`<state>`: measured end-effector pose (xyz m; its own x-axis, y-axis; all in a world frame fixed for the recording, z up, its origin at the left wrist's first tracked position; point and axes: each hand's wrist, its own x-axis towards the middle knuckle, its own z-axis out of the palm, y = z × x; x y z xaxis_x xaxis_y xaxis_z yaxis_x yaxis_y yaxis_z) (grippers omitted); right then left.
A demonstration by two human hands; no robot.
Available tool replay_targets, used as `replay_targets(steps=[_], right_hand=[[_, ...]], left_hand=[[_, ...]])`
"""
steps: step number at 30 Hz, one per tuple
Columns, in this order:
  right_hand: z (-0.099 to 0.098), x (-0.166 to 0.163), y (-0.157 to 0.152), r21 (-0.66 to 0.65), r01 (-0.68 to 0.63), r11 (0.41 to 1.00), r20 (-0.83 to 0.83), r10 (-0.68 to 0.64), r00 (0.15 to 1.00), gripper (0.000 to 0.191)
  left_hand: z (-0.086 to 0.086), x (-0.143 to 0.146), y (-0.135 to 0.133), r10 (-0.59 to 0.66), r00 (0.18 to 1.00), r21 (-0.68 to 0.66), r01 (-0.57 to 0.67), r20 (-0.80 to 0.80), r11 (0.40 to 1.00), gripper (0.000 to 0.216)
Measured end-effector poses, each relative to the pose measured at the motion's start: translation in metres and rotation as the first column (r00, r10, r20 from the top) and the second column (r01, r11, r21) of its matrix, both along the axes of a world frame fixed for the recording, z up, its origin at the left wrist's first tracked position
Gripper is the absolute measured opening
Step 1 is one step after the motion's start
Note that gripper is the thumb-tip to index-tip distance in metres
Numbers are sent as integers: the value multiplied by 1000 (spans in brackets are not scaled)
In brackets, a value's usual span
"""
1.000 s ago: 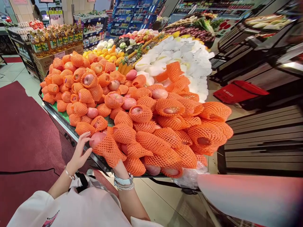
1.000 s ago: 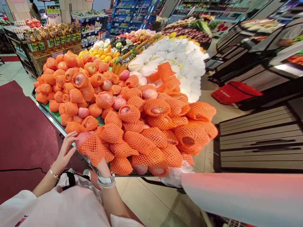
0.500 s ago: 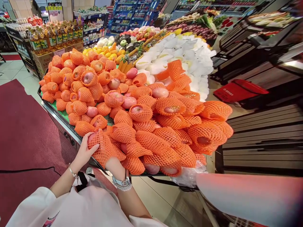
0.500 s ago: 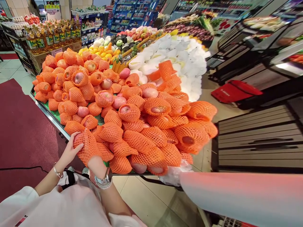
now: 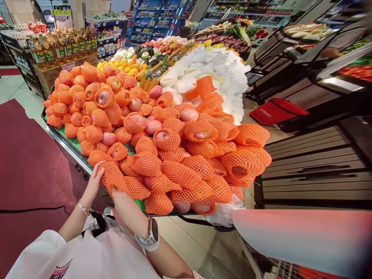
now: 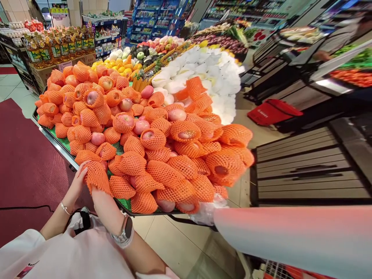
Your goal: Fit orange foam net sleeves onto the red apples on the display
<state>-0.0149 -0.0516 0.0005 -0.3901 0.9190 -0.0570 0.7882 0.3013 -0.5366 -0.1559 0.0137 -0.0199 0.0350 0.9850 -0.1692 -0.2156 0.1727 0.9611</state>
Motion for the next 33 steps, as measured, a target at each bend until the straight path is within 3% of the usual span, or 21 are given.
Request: replay_targets(steps=[4,9,11,16,23,28,33], right_hand=[[24,-10,9,73,95,993,41,-98,994,35],[23,2,24,242,151,958,26,-162,986,19],[21,6,27,223,119,968,52,-134,990,19],[16,7,32,156,100,983,56,-110,992,26],[5,7,33,237,160,958,-196,-114,974,38],[13,11,37,220,138,966,-209,-91,974,41],[19,14,41,163,107,981,-295,-55,954,44]], left_hand=[[1,-2,2,34,999,51,-35,7,998,44],[5,2,-3,64,997,9,-65,39,998,43],[5,2,-5,96,995,22,-95,-13,995,45],[14,1,-10,148,965,199,-105,-215,974,41],[40,6,-26,220,918,368,-89,-330,925,29],[46,6,-30,181,920,369,-43,-348,928,14],[39,4,-27,187,891,375,-20,-415,927,17]])
